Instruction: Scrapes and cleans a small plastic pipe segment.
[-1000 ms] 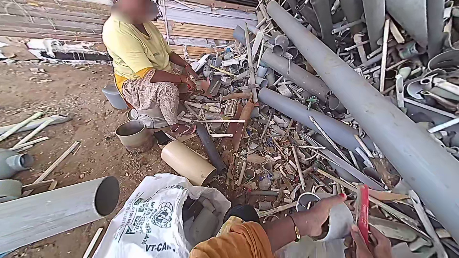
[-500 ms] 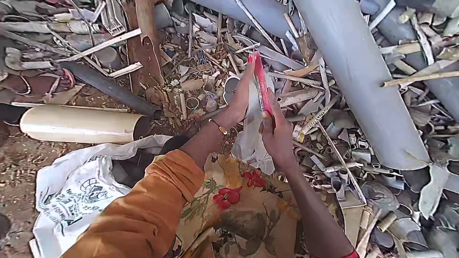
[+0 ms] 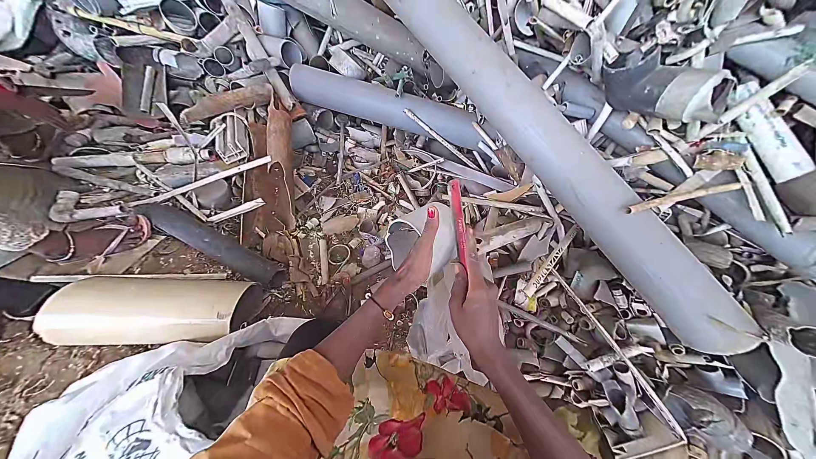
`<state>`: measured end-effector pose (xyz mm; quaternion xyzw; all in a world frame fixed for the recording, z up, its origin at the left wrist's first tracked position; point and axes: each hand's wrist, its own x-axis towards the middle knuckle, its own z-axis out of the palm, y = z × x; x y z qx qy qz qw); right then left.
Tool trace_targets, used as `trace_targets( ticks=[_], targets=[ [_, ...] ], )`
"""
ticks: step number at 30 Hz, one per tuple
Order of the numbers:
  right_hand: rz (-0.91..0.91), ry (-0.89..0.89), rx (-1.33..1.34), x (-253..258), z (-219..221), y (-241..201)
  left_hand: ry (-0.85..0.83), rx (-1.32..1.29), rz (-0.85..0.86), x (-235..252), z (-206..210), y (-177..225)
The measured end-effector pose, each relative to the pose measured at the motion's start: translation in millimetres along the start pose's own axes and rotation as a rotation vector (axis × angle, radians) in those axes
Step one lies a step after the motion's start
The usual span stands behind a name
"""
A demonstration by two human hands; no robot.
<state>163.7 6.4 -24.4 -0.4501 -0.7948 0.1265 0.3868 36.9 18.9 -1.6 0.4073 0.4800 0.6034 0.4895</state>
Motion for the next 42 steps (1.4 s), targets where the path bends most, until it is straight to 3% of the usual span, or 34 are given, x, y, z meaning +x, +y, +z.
trace_targets(
  ticks=[3,7,12,17,21,25,27,30,35,39,42],
  targets=[
    [-0.102,-0.045,0.016,-3.8,3.3,-9.1,0.006,0.005,-0.003,9.2,0.4,-8.1],
    [0.011,0.014,-0.017,12.0,-4.6,9.9,-0.048,0.169,-0.004,5.5,-0.4,-8.3],
    [-0.124,-0.05,0.059,-3.1,3.8,-2.4,0.019,0.037,0.011,10.2,2.8,-12.1],
    [0.038,0.0,-0.034,15.2,-9.3,16.7,-0.035,0.256,-0.042,-2.1,3.1,-2.7],
    [-0.096,-0.079,-0.013,3.0,-9.5,-0.5,-0.003,0.239,0.035,4.4,2.5,-12.2],
    [0.099,-0.1,-0.056,19.4,-16.5,12.9,-0.016,0.262,-0.016,5.2,2.8,-13.5],
    [0.09,-0.1,-0.086,19.3,-18.9,15.2,-0.017,0.192,-0.031,6.6,7.5,-16.0],
    [-0.074,-0.133,-0.059,6.1,-11.9,0.2,0.1,-0.107,-0.028,14.0,13.3,-12.9],
    [0.153,-0.258,-0.131,16.0,-15.5,3.8,0.363,-0.376,-0.262,20.0,13.6,-5.8],
    [-0.002,-0.266,-0.086,2.5,-13.6,-6.8,0.36,-0.531,-0.201,25.6,14.6,-10.3],
    [0.114,-0.303,-0.112,8.3,-19.0,-1.7,0.391,-0.447,-0.222,22.6,13.8,-9.0]
  ],
)
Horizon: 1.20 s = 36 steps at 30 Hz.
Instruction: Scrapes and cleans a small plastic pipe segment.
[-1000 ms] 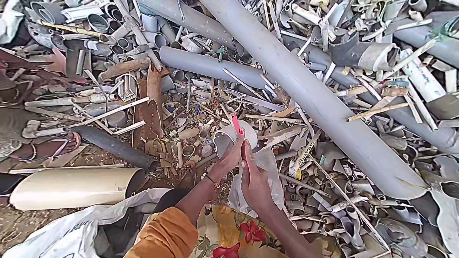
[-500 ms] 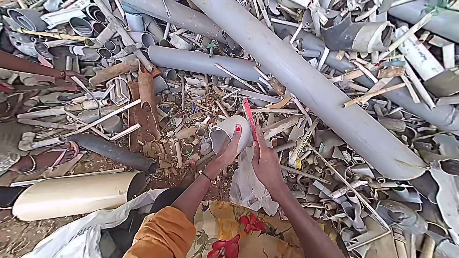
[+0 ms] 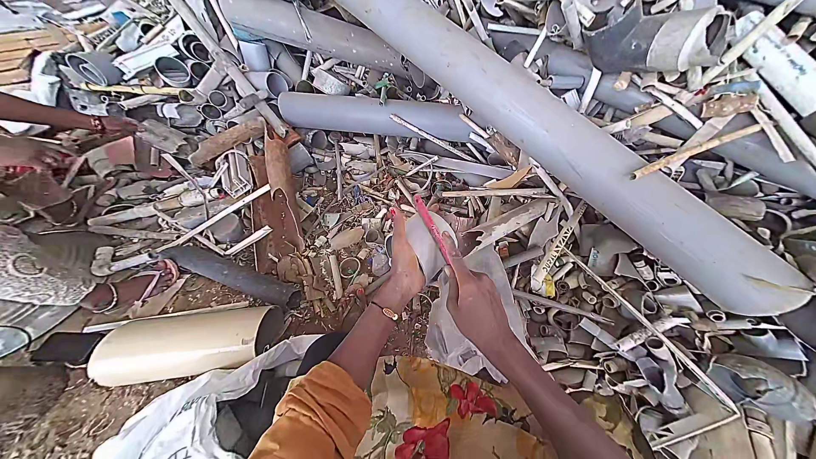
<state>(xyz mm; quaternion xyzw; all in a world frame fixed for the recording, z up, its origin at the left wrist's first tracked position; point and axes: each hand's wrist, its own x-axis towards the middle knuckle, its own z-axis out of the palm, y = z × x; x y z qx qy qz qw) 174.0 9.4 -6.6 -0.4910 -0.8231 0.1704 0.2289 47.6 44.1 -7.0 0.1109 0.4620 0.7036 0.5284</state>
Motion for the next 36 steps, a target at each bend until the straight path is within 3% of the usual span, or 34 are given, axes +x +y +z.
trace_targets(
  ticks=[2,6,11,14,16,19,21,23,25,31,34,36],
  targets=[
    [0.086,-0.017,-0.032,4.2,-5.6,7.2,-0.002,0.065,-0.007,-4.5,2.2,1.1],
    [-0.177,0.079,-0.001,-11.7,5.7,3.2,-0.076,-0.168,-0.02,6.1,-4.0,5.2],
    [0.0,0.032,-0.036,-2.3,-5.5,15.8,0.029,-0.236,-0.122,8.3,-7.0,12.6],
    [-0.25,0.058,0.001,-12.4,1.6,11.0,-0.152,-0.34,-0.112,12.4,-12.6,13.0],
    [-0.349,0.049,0.024,-12.1,5.2,12.9,-0.163,-0.369,-0.093,15.0,-15.2,13.5],
    [-0.295,0.011,0.116,-6.1,4.4,23.6,-0.134,-0.349,-0.102,15.5,-11.2,12.5],
    [-0.267,0.092,0.2,-4.9,7.6,25.9,-0.112,-0.327,-0.149,14.4,-10.9,13.7],
    [-0.175,0.18,0.26,-0.8,8.6,26.2,0.019,-0.262,-0.189,10.0,-8.9,19.3],
    [-0.087,0.21,0.21,2.2,7.3,28.3,0.066,-0.22,-0.197,7.4,-7.0,20.2],
    [-0.236,0.053,0.127,-3.1,10.0,27.6,-0.117,-0.273,-0.184,14.9,-16.6,15.1],
    [-0.125,0.133,0.162,2.5,9.9,38.1,0.076,-0.195,-0.245,6.3,-10.3,18.9],
    [-0.145,0.145,0.168,-1.3,13.1,36.4,0.106,-0.195,-0.261,4.4,-10.1,18.5]
  ],
)
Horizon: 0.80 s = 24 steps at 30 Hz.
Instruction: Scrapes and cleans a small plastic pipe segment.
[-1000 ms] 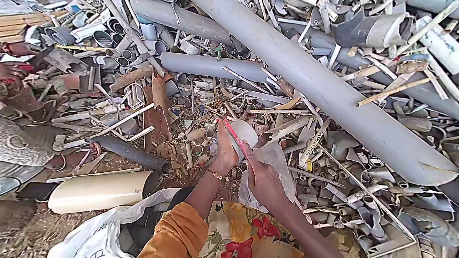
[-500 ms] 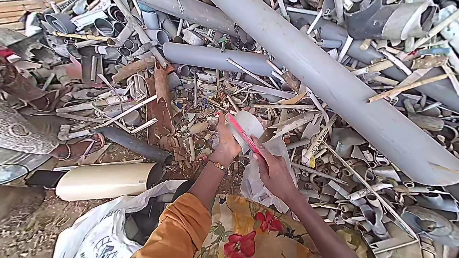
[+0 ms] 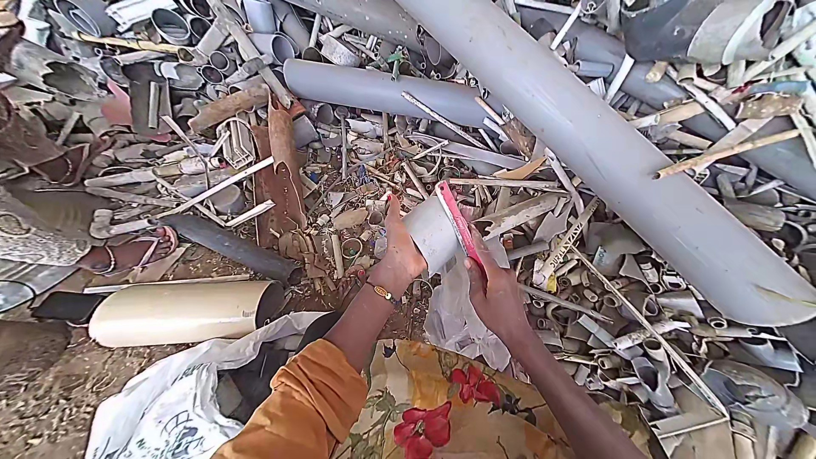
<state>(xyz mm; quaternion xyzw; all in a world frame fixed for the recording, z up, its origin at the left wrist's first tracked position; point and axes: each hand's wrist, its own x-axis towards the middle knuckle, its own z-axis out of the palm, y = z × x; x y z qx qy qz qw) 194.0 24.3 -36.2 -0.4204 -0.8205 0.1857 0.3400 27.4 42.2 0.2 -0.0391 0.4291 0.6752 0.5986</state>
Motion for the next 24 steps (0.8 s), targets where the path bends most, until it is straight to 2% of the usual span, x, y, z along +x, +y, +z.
trace_targets(
  ticks=[4,8,12,13,16,17,21,24],
  targets=[
    [-0.17,-0.173,0.118,-1.4,2.0,3.7,-0.118,-0.073,0.044,5.0,-9.0,3.8],
    [-0.053,0.0,0.181,-0.4,11.9,15.5,-0.038,-0.038,0.009,-2.2,-7.4,4.2],
    [-0.246,-0.083,0.101,-4.6,19.8,2.5,-0.142,-0.119,0.067,3.9,-11.3,4.0],
    [-0.236,-0.056,0.104,-2.7,21.8,2.9,-0.125,-0.119,0.067,4.5,-10.8,4.1],
    [-0.018,0.132,0.136,3.5,28.6,3.4,-0.014,-0.073,0.026,0.6,-2.4,-2.0],
    [-0.005,0.142,0.129,1.9,30.8,-0.2,-0.006,-0.07,0.019,0.6,-1.1,-5.1],
    [-0.157,-0.038,0.117,-7.1,37.0,-14.5,-0.103,-0.167,0.103,11.4,-6.2,-10.0],
    [-0.169,0.003,0.175,-3.1,39.1,-7.4,-0.107,-0.172,0.129,14.6,-2.1,-11.7]
  ],
)
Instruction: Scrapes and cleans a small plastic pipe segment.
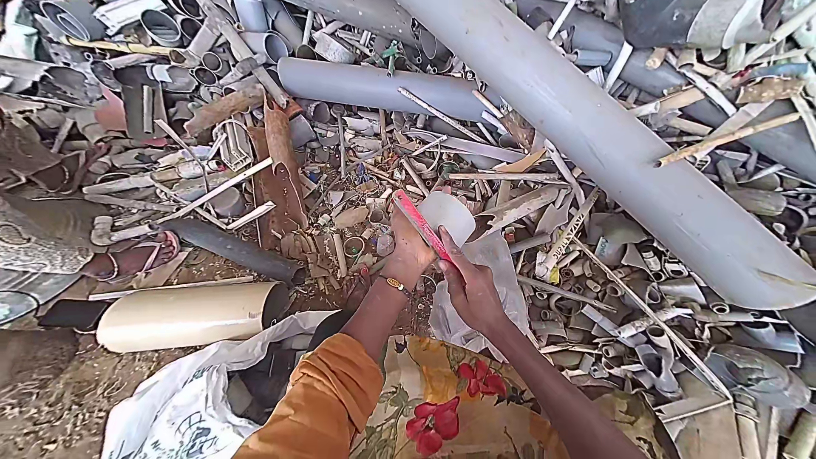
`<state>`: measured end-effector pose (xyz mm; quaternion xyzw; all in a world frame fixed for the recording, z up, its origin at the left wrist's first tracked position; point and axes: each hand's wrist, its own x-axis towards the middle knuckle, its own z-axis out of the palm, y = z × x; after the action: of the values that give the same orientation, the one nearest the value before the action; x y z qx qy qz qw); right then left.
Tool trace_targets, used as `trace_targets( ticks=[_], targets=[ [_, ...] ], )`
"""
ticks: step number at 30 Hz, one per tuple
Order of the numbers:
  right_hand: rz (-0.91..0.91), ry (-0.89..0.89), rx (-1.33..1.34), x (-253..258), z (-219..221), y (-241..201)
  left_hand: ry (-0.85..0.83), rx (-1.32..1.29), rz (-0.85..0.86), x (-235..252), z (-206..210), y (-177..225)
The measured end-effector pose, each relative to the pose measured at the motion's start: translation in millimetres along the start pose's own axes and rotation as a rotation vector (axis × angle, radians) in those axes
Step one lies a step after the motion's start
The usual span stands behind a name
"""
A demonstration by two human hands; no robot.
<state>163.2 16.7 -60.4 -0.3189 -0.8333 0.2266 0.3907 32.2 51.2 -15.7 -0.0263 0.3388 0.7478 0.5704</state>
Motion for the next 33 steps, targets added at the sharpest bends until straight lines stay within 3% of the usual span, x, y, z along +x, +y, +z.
trace_targets(
  ticks=[6,10,15,20,25,29,33],
  targets=[
    [0.213,0.186,0.102,8.5,-9.1,4.5,0.118,0.134,-0.167,-14.4,13.1,-1.0],
    [0.045,0.067,-0.082,0.3,-3.5,0.8,0.062,0.129,-0.065,-1.6,5.5,-8.3],
    [0.302,0.095,-0.07,12.0,-20.9,14.9,0.126,0.281,-0.155,-10.4,5.7,-16.5],
    [0.162,0.011,-0.172,-5.3,-10.3,-7.9,0.137,0.272,-0.091,-2.5,-3.4,-23.3],
    [0.448,0.049,-0.153,4.0,-22.5,6.2,0.139,0.341,-0.114,-16.4,-0.4,-28.7],
    [0.24,0.025,-0.122,-12.8,-3.2,-22.2,0.123,0.276,-0.019,-11.6,-1.2,-26.5],
    [0.173,0.059,0.029,-3.7,-12.6,-9.3,-0.015,0.204,-0.017,-10.9,5.0,-25.4]
  ],
)
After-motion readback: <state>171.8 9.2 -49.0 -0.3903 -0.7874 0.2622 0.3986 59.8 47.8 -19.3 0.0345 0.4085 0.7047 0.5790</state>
